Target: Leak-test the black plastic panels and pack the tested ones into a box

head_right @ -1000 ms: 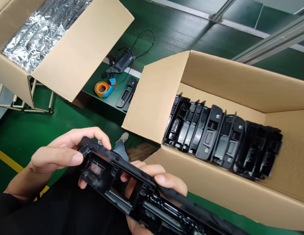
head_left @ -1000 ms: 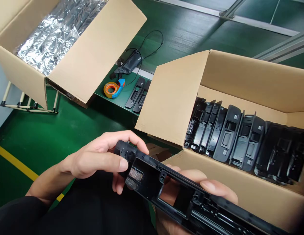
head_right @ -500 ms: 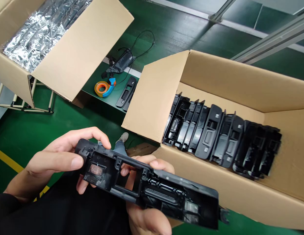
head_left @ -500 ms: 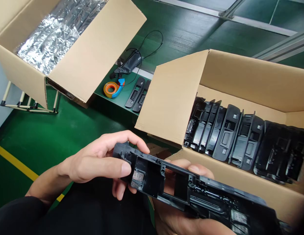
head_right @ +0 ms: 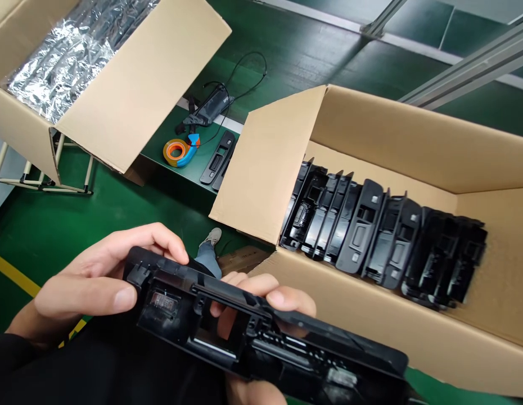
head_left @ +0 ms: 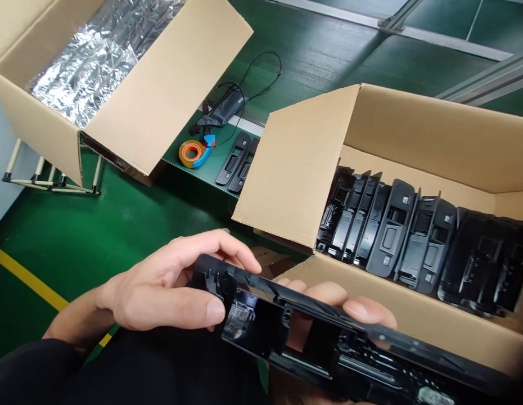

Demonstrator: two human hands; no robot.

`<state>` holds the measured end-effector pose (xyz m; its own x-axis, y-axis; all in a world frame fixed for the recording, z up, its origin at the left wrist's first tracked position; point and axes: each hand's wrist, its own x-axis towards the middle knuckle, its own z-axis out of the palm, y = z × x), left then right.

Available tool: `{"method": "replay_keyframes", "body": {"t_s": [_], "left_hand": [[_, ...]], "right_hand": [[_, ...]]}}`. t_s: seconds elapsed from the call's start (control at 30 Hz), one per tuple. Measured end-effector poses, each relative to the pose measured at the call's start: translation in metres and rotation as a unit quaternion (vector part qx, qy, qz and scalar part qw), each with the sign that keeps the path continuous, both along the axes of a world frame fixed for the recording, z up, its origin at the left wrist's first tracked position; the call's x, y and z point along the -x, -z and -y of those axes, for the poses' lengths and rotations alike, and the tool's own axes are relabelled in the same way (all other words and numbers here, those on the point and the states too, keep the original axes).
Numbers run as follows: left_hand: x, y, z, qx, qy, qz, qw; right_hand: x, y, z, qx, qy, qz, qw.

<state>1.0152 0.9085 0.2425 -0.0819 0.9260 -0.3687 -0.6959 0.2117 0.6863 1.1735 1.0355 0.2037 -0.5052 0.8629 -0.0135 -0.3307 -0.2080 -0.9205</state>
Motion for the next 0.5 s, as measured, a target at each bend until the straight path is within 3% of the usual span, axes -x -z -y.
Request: {"method": "replay_keyframes", "body": {"t_s": [0.5], "left_hand": [[-0.0023, -0.0054, 0.0002, 0.014, 0.018, 0.018, 1.0]], "right_hand": [[0.0032, -0.007, 0.001, 0.014, 0.003, -0.003, 1.0]]}}
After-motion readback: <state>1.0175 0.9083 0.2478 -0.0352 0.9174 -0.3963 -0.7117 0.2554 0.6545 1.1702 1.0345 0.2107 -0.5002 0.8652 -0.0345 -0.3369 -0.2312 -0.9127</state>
